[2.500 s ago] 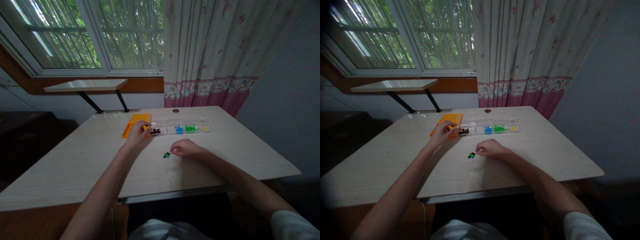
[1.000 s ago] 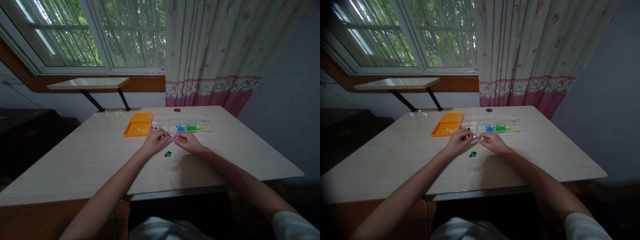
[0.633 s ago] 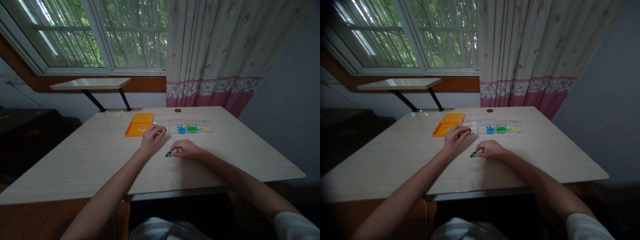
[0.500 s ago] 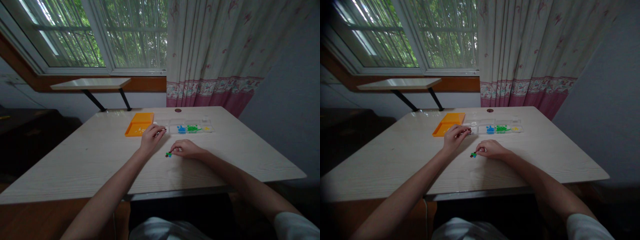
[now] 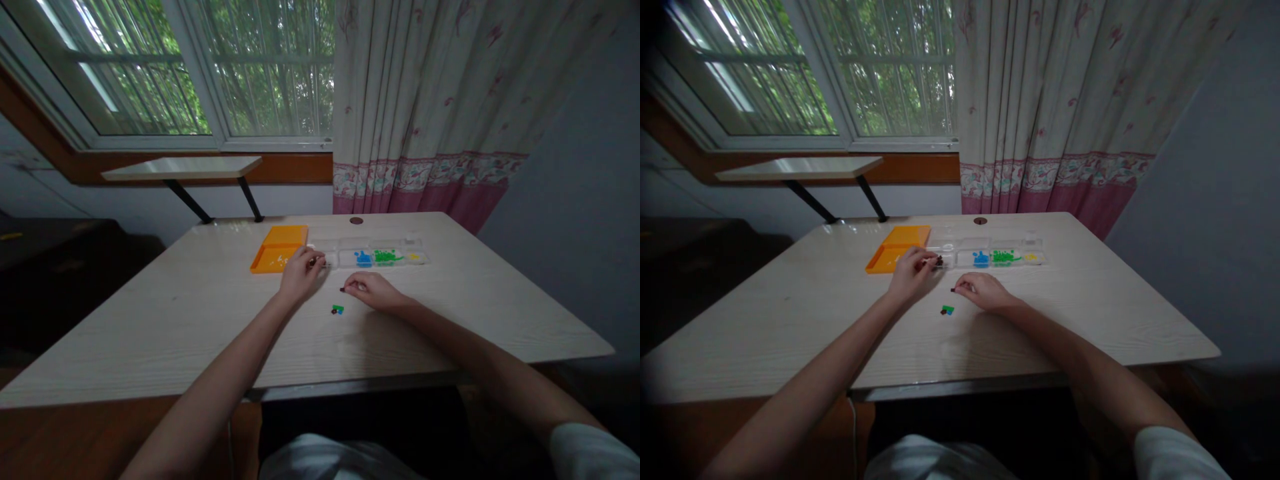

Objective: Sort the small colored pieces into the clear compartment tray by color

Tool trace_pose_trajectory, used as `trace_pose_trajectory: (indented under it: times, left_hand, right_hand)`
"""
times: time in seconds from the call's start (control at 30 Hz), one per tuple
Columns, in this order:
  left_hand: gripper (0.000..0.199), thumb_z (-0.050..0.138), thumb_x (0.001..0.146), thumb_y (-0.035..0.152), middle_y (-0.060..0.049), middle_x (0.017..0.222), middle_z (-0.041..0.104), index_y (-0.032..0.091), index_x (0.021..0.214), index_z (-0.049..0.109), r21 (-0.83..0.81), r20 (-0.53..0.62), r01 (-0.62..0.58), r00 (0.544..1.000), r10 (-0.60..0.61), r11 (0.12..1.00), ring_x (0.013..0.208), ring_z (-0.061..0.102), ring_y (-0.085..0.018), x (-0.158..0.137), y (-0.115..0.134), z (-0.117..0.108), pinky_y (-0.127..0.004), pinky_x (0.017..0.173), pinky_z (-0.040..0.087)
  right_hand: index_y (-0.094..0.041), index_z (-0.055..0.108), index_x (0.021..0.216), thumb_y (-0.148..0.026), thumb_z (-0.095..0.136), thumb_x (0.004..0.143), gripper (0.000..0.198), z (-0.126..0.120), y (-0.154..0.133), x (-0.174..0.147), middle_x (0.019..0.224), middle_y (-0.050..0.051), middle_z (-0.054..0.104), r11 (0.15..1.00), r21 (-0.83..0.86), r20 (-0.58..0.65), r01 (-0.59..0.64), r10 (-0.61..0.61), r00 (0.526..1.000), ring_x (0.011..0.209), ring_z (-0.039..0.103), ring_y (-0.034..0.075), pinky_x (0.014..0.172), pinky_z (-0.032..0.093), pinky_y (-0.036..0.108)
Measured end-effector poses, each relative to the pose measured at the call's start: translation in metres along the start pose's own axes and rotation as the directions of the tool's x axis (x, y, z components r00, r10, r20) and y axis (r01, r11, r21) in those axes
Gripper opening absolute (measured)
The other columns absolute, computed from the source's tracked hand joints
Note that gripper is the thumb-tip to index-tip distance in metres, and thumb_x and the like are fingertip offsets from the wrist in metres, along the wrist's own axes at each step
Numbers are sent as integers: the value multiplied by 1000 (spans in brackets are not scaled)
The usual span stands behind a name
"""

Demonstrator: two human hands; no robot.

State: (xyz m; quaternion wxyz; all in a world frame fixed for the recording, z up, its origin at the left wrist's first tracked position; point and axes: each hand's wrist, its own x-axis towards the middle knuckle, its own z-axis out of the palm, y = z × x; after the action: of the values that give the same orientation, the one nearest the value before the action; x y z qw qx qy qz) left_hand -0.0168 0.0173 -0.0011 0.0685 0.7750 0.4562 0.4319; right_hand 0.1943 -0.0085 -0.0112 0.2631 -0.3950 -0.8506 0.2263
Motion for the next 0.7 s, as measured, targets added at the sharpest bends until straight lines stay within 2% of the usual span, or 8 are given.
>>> trace_pose_trajectory:
  times: [0.1,0.17,0.5,0.7]
  left_hand:
    - [16,52,80,25,-4,81,55,17,86,64,-54,162,-147,975,154,988,65,49,-10,-5,10,1,-23,61,41]
    - [15,55,77,25,-3,80,55,17,86,64,-78,211,-187,957,200,979,61,47,-9,-7,15,3,-22,59,40]
    - [13,58,77,25,-1,75,53,19,86,65,-177,205,-202,950,237,963,58,45,-8,-10,24,8,-19,54,37]
    - [13,56,79,24,-2,75,53,18,86,65,-163,212,-202,949,234,966,59,45,-8,-9,27,6,-19,55,37]
  right_hand:
    - [-15,61,84,-33,47,84,23,0,2,2,73,2,60,986,154,-64,-61,71,995,61,48,11,58,36,22]
    - [-14,59,82,-35,45,84,26,0,4,3,72,2,58,969,236,-92,-77,101,991,63,48,11,59,37,22]
    - [-14,56,79,-39,44,83,28,-2,7,4,76,3,57,944,323,-65,-59,85,994,74,51,14,68,39,26]
    - [-13,59,81,-40,48,81,29,1,11,6,73,3,58,913,401,-51,-77,106,993,69,51,13,64,39,25]
